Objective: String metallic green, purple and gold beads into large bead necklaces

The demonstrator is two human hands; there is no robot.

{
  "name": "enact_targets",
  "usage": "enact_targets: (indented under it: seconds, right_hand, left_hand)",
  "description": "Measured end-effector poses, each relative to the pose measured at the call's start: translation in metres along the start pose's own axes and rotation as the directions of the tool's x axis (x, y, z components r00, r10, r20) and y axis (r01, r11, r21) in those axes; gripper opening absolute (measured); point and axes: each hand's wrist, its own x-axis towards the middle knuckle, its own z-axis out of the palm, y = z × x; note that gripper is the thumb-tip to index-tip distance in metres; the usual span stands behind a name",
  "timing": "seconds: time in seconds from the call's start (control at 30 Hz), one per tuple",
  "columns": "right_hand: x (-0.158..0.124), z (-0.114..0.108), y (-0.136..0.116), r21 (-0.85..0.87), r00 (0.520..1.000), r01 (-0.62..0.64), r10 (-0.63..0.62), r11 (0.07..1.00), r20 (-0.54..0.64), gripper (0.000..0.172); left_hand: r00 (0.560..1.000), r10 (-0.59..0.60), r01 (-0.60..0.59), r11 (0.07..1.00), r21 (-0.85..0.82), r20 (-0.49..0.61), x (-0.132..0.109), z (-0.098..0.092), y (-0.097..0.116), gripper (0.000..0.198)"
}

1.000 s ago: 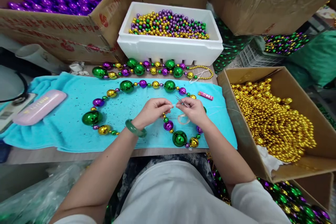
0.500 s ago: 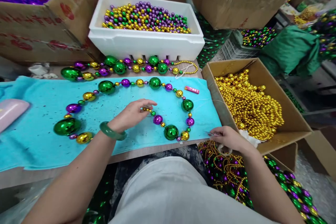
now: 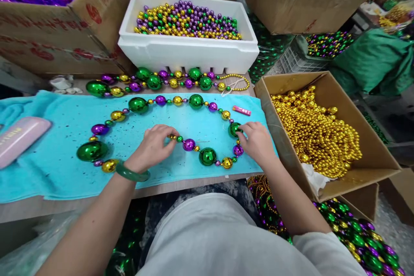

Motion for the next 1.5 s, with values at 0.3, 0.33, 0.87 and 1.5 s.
enact_targets:
  seconds: [0.3, 0.33, 0.87, 1.5]
  right_hand:
    - [0.078, 0.023, 0.023, -0.043, 0.986, -0.162, 0.163, 0.986, 0.027, 0.031]
    - [0.084, 0.028, 0.030, -0.049, 0.987, -0.149, 0.152, 0.988, 0.052, 0.031]
    - [0.069, -0.002, -0.019, 0.876, 0.993, 0.079, 0.039, 0.476, -0.110, 0.016]
    - [0.054, -0.028, -0.083, 0.895, 0.958, 0.027, -0.268, 0.445, 0.104, 0.034]
  left_hand:
    - [0.995, -0.015, 0.073, 0.781, -0.621, 0.098, -0.022, -0.028, -0.003, 0.020]
    - [0.995, -0.030, 0.090, 0.718, -0.690, 0.099, -0.023, -0.028, -0.001, 0.019]
    - [0.994, -0.093, -0.015, 0.355, -0.935, -0.051, -0.003, 0.000, 0.032, 0.017]
    - [0.996, 0.047, 0.045, 0.441, -0.896, 0.073, 0.003, 0.012, 0.044, 0.021]
